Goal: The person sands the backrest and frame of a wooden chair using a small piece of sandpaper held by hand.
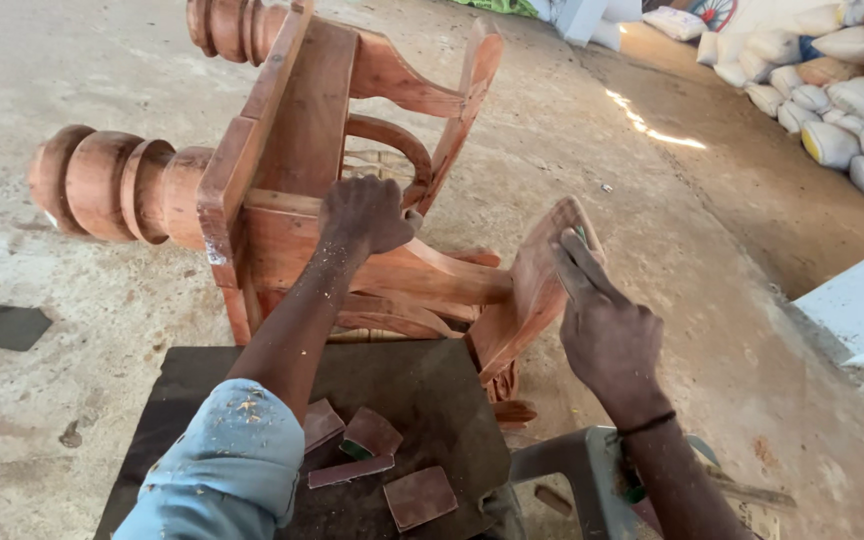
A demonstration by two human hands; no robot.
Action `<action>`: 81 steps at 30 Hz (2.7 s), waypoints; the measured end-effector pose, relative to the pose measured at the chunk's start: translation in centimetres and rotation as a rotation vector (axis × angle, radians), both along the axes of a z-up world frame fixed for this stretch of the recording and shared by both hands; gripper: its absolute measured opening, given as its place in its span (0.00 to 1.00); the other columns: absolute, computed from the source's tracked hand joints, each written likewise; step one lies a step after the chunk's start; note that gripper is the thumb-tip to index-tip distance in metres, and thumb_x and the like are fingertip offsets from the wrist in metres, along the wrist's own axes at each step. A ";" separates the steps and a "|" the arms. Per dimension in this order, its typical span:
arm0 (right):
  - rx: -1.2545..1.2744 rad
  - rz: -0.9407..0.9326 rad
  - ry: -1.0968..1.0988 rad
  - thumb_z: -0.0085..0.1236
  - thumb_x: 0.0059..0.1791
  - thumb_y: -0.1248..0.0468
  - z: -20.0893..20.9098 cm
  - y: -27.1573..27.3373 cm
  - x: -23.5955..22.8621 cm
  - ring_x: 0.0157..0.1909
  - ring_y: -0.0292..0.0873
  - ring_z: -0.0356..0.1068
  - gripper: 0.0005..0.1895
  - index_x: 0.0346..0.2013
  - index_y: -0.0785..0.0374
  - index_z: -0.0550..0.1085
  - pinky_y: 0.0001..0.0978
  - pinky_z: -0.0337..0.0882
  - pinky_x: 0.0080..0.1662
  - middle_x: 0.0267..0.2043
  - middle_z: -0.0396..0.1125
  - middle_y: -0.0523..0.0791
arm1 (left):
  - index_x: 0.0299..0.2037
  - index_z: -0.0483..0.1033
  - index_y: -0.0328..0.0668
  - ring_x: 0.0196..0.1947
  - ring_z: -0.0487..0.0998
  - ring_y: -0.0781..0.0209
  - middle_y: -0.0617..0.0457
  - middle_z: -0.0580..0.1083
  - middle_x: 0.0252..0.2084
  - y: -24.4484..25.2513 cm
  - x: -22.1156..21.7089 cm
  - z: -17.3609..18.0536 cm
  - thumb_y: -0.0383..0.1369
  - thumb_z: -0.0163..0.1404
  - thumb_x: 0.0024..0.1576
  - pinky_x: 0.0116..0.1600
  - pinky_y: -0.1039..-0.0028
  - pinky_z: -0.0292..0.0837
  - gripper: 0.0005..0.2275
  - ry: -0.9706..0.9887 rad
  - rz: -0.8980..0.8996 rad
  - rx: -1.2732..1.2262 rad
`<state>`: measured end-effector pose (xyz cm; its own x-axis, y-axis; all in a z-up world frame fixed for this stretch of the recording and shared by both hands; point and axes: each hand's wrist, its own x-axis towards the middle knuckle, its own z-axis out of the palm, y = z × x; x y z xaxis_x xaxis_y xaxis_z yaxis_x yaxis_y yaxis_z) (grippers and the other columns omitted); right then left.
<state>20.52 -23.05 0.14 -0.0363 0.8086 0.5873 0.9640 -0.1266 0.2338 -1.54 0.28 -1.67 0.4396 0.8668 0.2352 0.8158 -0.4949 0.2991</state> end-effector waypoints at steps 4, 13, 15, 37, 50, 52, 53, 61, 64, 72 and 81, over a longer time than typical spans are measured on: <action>0.016 -0.006 -0.052 0.49 0.48 0.70 0.9 1.0 0.4 0.15 0.33 0.65 0.28 0.61 0.46 0.75 0.25 0.66 0.19 0.67 0.67 0.30 | 0.36 0.82 0.36 0.39 0.83 0.45 0.38 0.79 0.39 0.3 -0.2 0.8 0.47 0.51 0.54 0.45 0.55 0.80 0.19 0.012 0.018 0.009; 0.156 0.150 0.075 0.44 0.52 0.70 0.3 -2.1 4.3 0.20 0.30 0.64 0.31 0.69 0.47 0.69 0.24 0.69 0.24 0.69 0.69 0.40 | 0.38 0.82 0.35 0.41 0.83 0.42 0.36 0.79 0.43 0.0 0.2 0.1 0.48 0.52 0.54 0.47 0.53 0.79 0.20 -0.006 0.015 -0.010; 0.032 0.074 -0.022 0.44 0.52 0.68 0.5 -0.5 4.4 0.13 0.30 0.60 0.29 0.69 0.48 0.67 0.23 0.65 0.18 0.67 0.68 0.44 | 0.38 0.82 0.35 0.41 0.83 0.41 0.37 0.78 0.44 0.4 0.1 0.4 0.47 0.53 0.53 0.47 0.54 0.79 0.19 -0.033 0.021 0.008; -0.005 0.181 0.896 0.37 0.46 0.73 2.1 0.2 1.3 0.21 0.42 0.74 0.36 0.71 0.57 0.61 0.35 0.79 0.29 0.71 0.63 0.51 | 0.39 0.83 0.37 0.44 0.82 0.42 0.38 0.79 0.45 0.1 0.1 0.8 0.48 0.54 0.53 0.48 0.54 0.78 0.20 -0.024 0.023 0.027; 0.000 0.110 0.906 0.36 0.49 0.72 2.8 -0.2 -0.4 0.18 0.38 0.74 0.34 0.72 0.57 0.62 0.31 0.78 0.30 0.41 0.71 0.48 | 0.39 0.83 0.37 0.44 0.82 0.41 0.37 0.79 0.45 -0.1 0.0 0.7 0.48 0.53 0.53 0.48 0.54 0.78 0.20 -0.043 0.022 0.079; 0.064 0.135 0.840 0.38 0.47 0.74 2.1 -0.1 -0.7 0.20 0.36 0.75 0.36 0.72 0.59 0.62 0.31 0.80 0.29 0.64 0.62 0.45 | 0.39 0.83 0.36 0.43 0.83 0.42 0.37 0.80 0.43 0.4 -0.2 0.9 0.48 0.51 0.55 0.48 0.54 0.79 0.20 0.008 0.033 0.038; 0.025 0.053 0.899 0.35 0.50 0.74 1.7 -0.3 -0.6 0.19 0.38 0.74 0.36 0.75 0.57 0.61 0.32 0.80 0.29 0.53 0.66 0.52 | 0.39 0.83 0.36 0.42 0.84 0.43 0.38 0.80 0.43 0.3 -0.1 0.6 0.49 0.50 0.56 0.47 0.55 0.80 0.21 0.050 0.028 -0.008; 0.005 0.040 1.089 0.31 0.53 0.71 2.3 1.5 0.3 0.18 0.37 0.70 0.31 0.72 0.54 0.59 0.33 0.79 0.24 0.44 0.72 0.40 | 0.38 0.83 0.36 0.41 0.82 0.42 0.38 0.79 0.42 0.0 -0.1 0.9 0.50 0.53 0.53 0.46 0.54 0.79 0.21 -0.009 0.028 0.038; 0.041 -0.044 1.020 0.33 0.54 0.73 1.1 0.5 -0.2 0.21 0.39 0.74 0.34 0.77 0.53 0.61 0.30 0.81 0.30 0.24 0.72 0.58 | 0.39 0.83 0.36 0.41 0.83 0.43 0.38 0.80 0.42 0.5 -0.1 0.7 0.49 0.52 0.54 0.46 0.54 0.79 0.21 0.005 0.034 0.037; 0.043 0.031 1.154 0.33 0.54 0.71 1.5 2.4 1.5 0.21 0.37 0.72 0.30 0.71 0.54 0.62 0.31 0.78 0.26 0.39 0.73 0.41 | 0.38 0.83 0.37 0.42 0.82 0.42 0.37 0.79 0.42 0.3 -0.1 0.6 0.49 0.53 0.53 0.47 0.54 0.78 0.20 -0.023 0.024 0.067; 0.096 -0.023 1.167 0.30 0.54 0.70 0.9 1.1 -0.5 0.20 0.37 0.72 0.30 0.72 0.53 0.59 0.29 0.78 0.25 0.35 0.74 0.46 | 0.38 0.83 0.38 0.40 0.83 0.43 0.39 0.80 0.40 0.4 0.0 0.4 0.51 0.51 0.55 0.47 0.54 0.79 0.21 0.008 0.018 0.009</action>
<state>20.06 -21.93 1.08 0.5790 0.7526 0.3136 0.5851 -0.1157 -0.8027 -1.55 0.65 -1.30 0.4255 0.8727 0.2395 0.8272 -0.4824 0.2881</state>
